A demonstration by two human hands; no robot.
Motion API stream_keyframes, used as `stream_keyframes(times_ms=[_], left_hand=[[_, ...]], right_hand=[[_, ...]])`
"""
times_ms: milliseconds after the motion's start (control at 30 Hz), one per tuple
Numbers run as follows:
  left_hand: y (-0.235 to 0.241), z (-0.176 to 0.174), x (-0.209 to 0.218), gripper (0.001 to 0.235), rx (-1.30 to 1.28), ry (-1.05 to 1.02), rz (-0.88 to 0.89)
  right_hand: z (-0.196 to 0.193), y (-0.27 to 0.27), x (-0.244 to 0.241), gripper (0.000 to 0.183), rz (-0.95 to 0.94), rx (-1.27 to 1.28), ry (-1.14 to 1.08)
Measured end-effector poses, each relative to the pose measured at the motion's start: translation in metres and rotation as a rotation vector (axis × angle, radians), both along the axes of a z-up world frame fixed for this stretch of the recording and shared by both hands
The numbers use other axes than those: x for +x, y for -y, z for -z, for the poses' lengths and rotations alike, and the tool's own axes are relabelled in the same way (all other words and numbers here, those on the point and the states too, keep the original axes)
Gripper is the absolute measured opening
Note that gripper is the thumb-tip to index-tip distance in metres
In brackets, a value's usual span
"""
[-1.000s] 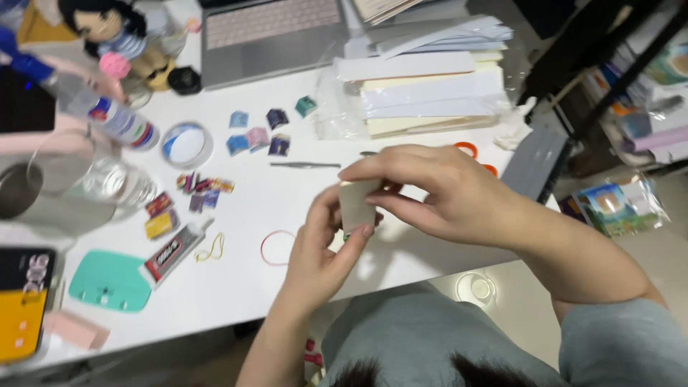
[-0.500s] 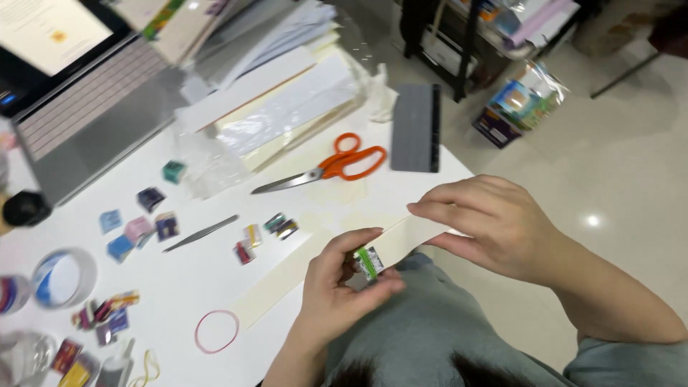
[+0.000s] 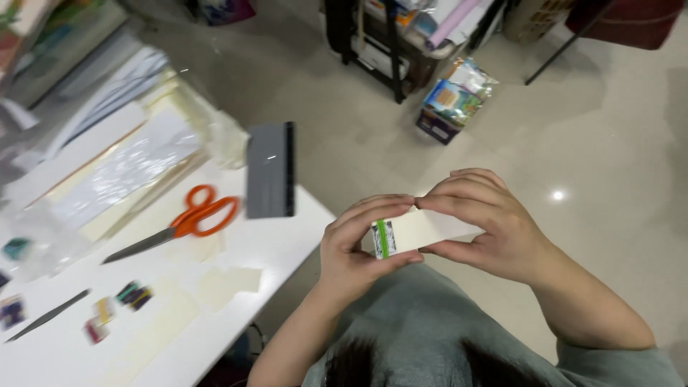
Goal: The person assembles miniature books by wrapping small printed paper pieces around folded paper cores and securing them with rubber bands. They use a paper cutter to trim the edges of the assembled units and then continue wrapping additional pieces.
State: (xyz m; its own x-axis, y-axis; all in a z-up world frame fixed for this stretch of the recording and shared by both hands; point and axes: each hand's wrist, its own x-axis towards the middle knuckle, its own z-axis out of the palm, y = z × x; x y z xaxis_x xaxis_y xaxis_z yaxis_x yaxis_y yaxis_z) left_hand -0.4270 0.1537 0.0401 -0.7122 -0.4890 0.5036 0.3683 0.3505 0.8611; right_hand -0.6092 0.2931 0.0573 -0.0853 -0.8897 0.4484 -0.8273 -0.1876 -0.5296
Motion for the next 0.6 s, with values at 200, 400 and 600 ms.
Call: stream_keyframes(times_ms=[200,400,600], left_hand=[[-0.048,0.015,-0.089,0.07,0.191,0.27,-0.117],[-0.065,0.017,-0.147,0.074,0.218,0.139,-0.006],[-0.073,0.024,-0.192,0.072,0.177,0.239,0.057]], right_hand=[[0.015,-0.048,-0.07,0.061,0.088,0.159,0.262],[0.025,-0.072,-0.111,0.062,0.115,0.098,0.499],[0.047,-0.09,-0.156,0.057,0.116,0.118,0.661]])
